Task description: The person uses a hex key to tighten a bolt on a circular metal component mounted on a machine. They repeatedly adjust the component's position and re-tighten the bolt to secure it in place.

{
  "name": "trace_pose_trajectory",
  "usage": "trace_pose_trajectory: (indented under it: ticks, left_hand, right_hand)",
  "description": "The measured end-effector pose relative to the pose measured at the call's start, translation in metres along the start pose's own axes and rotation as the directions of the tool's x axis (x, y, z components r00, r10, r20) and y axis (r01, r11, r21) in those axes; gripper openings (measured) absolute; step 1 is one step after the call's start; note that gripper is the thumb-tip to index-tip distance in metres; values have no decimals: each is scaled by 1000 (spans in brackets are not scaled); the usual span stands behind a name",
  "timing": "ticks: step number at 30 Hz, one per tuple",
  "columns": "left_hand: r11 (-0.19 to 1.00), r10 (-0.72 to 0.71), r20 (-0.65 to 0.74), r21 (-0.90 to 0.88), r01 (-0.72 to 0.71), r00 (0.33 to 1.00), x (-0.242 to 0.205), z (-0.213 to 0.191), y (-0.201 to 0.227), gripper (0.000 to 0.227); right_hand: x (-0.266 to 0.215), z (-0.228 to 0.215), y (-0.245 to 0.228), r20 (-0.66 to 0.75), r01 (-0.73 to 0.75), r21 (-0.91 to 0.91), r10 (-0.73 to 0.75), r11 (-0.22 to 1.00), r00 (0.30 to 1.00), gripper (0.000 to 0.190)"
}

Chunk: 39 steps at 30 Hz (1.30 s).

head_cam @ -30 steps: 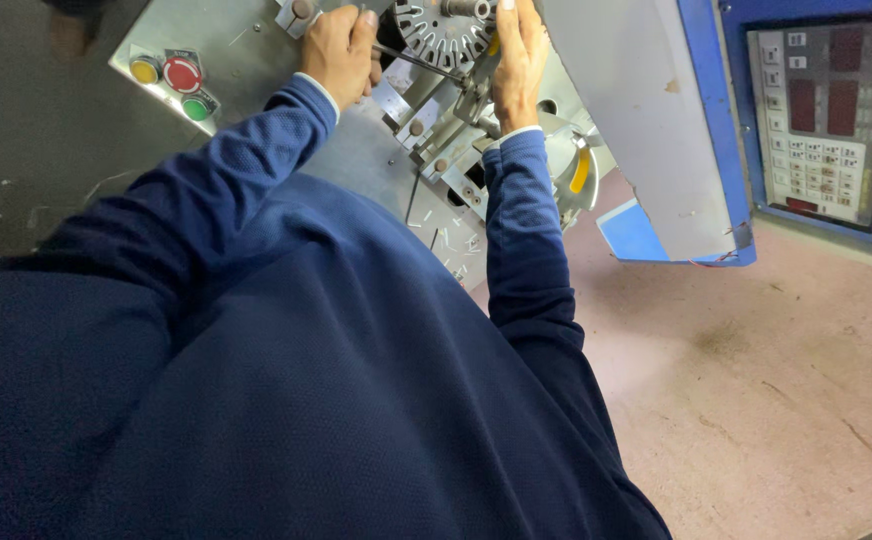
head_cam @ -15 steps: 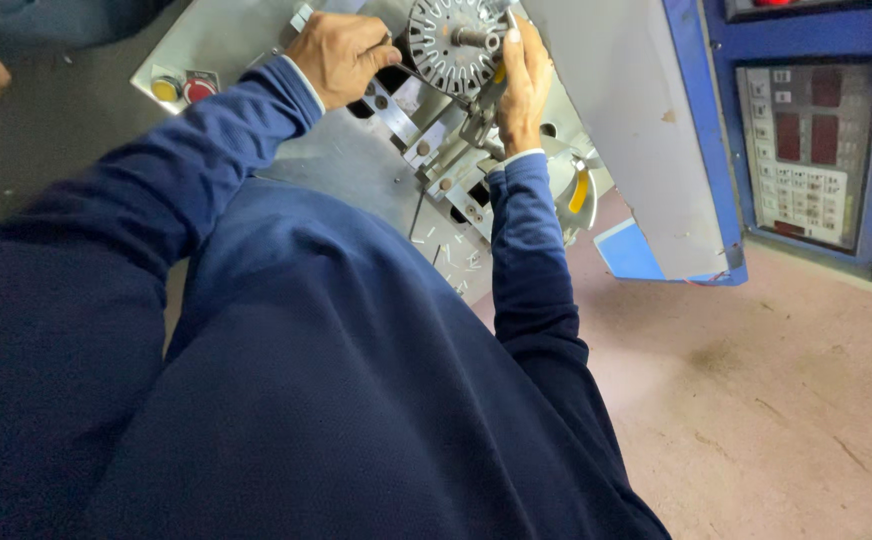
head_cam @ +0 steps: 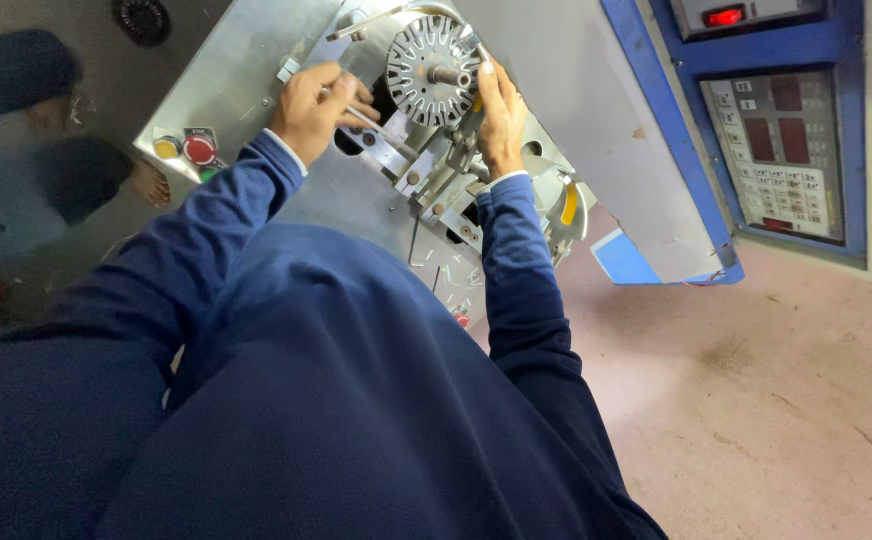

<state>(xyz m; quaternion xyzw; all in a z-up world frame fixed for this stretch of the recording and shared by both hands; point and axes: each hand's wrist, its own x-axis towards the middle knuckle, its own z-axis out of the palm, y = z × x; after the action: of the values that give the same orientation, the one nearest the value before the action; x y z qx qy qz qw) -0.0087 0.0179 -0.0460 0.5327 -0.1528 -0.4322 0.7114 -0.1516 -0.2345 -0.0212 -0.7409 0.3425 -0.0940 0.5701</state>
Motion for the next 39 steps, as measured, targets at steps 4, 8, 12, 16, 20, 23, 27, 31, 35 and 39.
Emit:
trace_pose_trajectory:
  ticks: [4, 8, 12, 16, 20, 23, 27, 31, 35, 39]
  left_hand:
    - [891, -362, 154, -233, 390, 919, 5, 8, -14, 23]
    - [862, -498, 70, -67, 503, 864, 19, 34, -58, 24]
    - [916, -251, -66, 307, 259, 966, 38, 62, -99, 20]
    - [759, -651, -44, -38, 650, 758, 44, 78, -92, 15]
    - [684, -685, 166, -187, 705, 709, 42, 82, -78, 29]
    - [607, -593, 287, -455, 652, 753, 33, 89, -71, 12]
    - [695, -569, 114, -464, 550, 815, 29, 114, -63, 7]
    - [742, -559, -21, -460, 488, 829, 27, 128, -57, 13]
    - [747, -583, -114, -463, 476, 804, 24, 133, -48, 9]
    - [821, -551, -210, -309, 480, 807, 22, 125, -72, 9]
  right_hand:
    - [4, -4, 18, -42, -107, 42, 109, 993, 993, 60]
    - [5, -8, 53, -71, -122, 118, 131, 985, 989, 46]
    - [4, -23, 104, 115, 311, -648, -314, 695, 942, 47]
    - [7, -25, 135, 119, 306, -653, -305, 693, 945, 53]
    - [7, -24, 141, 132, 353, -701, -374, 619, 918, 53]
    - [3, -25, 141, 136, 309, -671, -298, 673, 945, 48]
    - [5, -23, 134, 126, 293, -671, -284, 681, 951, 40]
    - [3, -21, 113, 85, 241, -568, -235, 787, 968, 34]
    - [3, -21, 95, 79, 374, -530, -395, 761, 915, 38]
    - [5, -13, 78, -35, 119, -69, -121, 991, 992, 25]
